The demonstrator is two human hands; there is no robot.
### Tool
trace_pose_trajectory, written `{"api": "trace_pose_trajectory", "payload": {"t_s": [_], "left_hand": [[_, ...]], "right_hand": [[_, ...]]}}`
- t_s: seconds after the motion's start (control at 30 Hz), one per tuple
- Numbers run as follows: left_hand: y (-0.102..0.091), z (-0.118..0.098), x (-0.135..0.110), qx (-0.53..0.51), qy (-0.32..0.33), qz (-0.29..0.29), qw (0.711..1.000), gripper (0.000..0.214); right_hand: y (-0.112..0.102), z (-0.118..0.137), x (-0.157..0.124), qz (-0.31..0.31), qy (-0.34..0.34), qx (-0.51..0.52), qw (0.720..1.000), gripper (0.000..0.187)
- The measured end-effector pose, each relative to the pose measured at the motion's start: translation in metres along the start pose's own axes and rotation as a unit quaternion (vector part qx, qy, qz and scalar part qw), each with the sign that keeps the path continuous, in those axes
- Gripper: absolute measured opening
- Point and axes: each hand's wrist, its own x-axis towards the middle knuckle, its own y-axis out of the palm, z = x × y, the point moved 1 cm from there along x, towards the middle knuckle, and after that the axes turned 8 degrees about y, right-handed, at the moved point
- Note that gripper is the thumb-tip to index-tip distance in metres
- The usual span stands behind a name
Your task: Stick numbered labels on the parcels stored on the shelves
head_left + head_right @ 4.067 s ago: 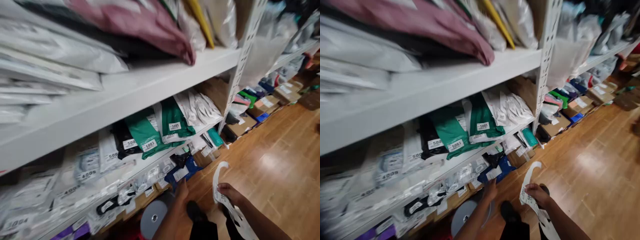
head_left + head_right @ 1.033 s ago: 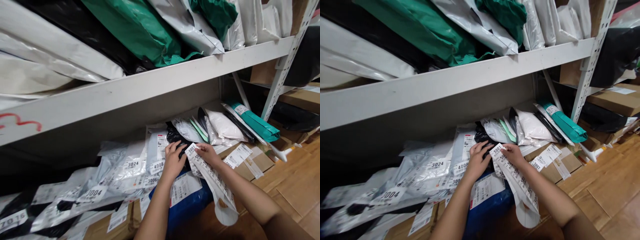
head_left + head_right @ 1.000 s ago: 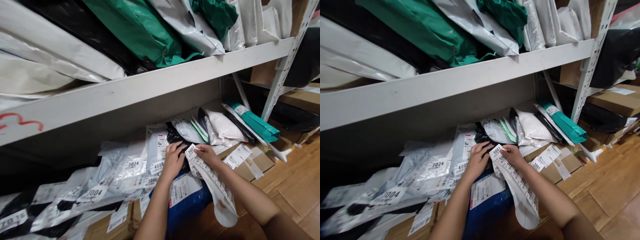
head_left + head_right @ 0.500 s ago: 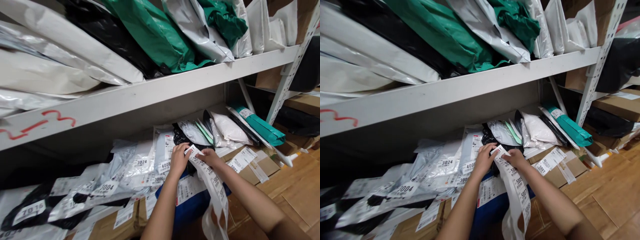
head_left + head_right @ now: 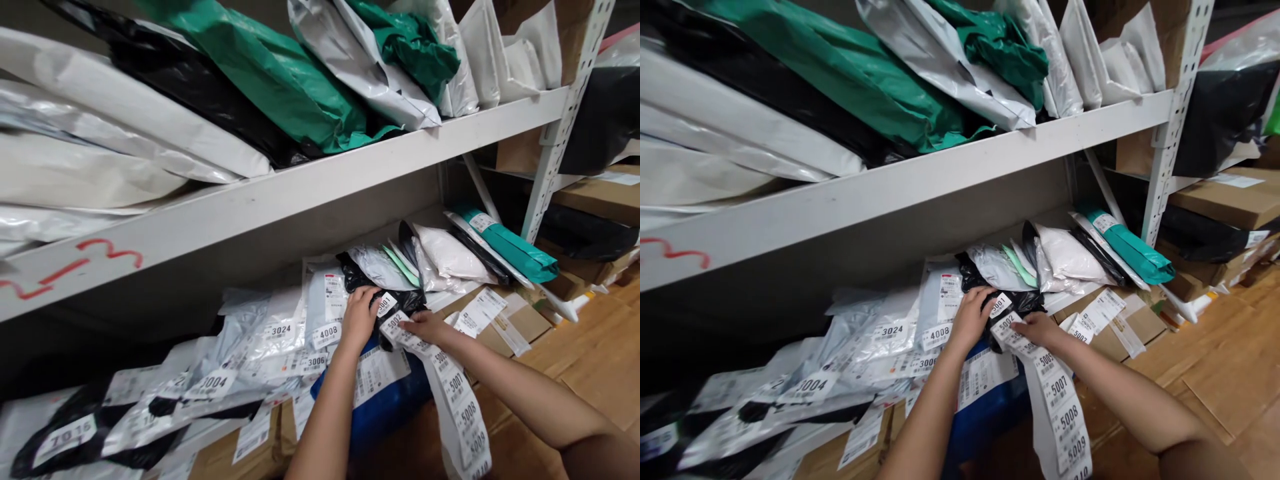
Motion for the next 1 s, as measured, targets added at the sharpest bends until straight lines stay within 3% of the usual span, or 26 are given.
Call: {"api": "trace_pose_trajectory", "payload": {"t_s": [0.07, 0.13, 0.2, 0.3, 0.33, 0.4, 0.47, 0.53, 0.63, 0.77, 0.83, 0.9, 1.0], "left_hand": [[0.001, 0.005, 0.008, -0.009, 0.017, 0.012, 1.000, 0.025], [-0.002, 0.005, 0.016, -0.001, 0.038, 0.027, 0.999, 0.023], [-0.008, 0.000, 0.024, 0.042, 0.027, -0.012, 0.999, 0.028], [-0.021, -0.020, 0.032, 0.150, 0.032, -0.099, 0.983, 0.051], [-0.023, -0.027, 0.035, 0.181, 0.059, -0.092, 0.978, 0.050], [-0.024, -0.039, 0.038, 0.215, 0.118, -0.024, 0.969, 0.039], [-0.021, -0.041, 0.038, 0.217, 0.139, 0.033, 0.966, 0.031], [-0.016, -0.034, 0.033, 0.184, 0.145, 0.057, 0.970, 0.023], [-0.012, -0.017, 0.022, 0.046, 0.154, 0.053, 0.986, 0.019], [-0.016, -0.003, 0.018, -0.152, 0.027, -0.029, 0.988, 0.032], [-0.018, -0.003, 0.022, -0.171, -0.019, -0.025, 0.985, 0.031], [-0.019, -0.005, 0.028, -0.169, -0.025, 0.005, 0.985, 0.028], [-0.017, -0.004, 0.032, -0.161, -0.027, -0.002, 0.987, 0.024]], "right_hand": [[-0.005, 0.000, -0.005, 0.027, 0.032, -0.004, 0.999, 0.048], [-0.016, 0.007, -0.010, 0.039, 0.011, 0.027, 0.999, 0.044], [-0.029, 0.016, -0.013, 0.042, -0.027, 0.081, 0.995, 0.042], [-0.040, 0.027, -0.014, 0.065, -0.061, 0.156, 0.984, 0.047], [-0.039, 0.028, -0.013, 0.074, -0.069, 0.173, 0.980, 0.050], [-0.033, 0.029, -0.009, 0.083, -0.082, 0.201, 0.973, 0.052], [-0.022, 0.030, -0.001, 0.080, -0.092, 0.223, 0.967, 0.053], [-0.009, 0.034, 0.010, 0.062, -0.109, 0.238, 0.963, 0.054], [0.008, 0.043, 0.029, 0.021, -0.127, 0.211, 0.969, 0.052], [0.023, 0.047, 0.048, -0.056, -0.129, 0.093, 0.986, 0.043], [0.026, 0.044, 0.052, -0.093, -0.129, 0.067, 0.985, 0.046], [0.027, 0.040, 0.053, -0.129, -0.125, 0.056, 0.982, 0.052], [0.025, 0.034, 0.054, -0.106, -0.112, 0.083, 0.985, 0.049]]}}
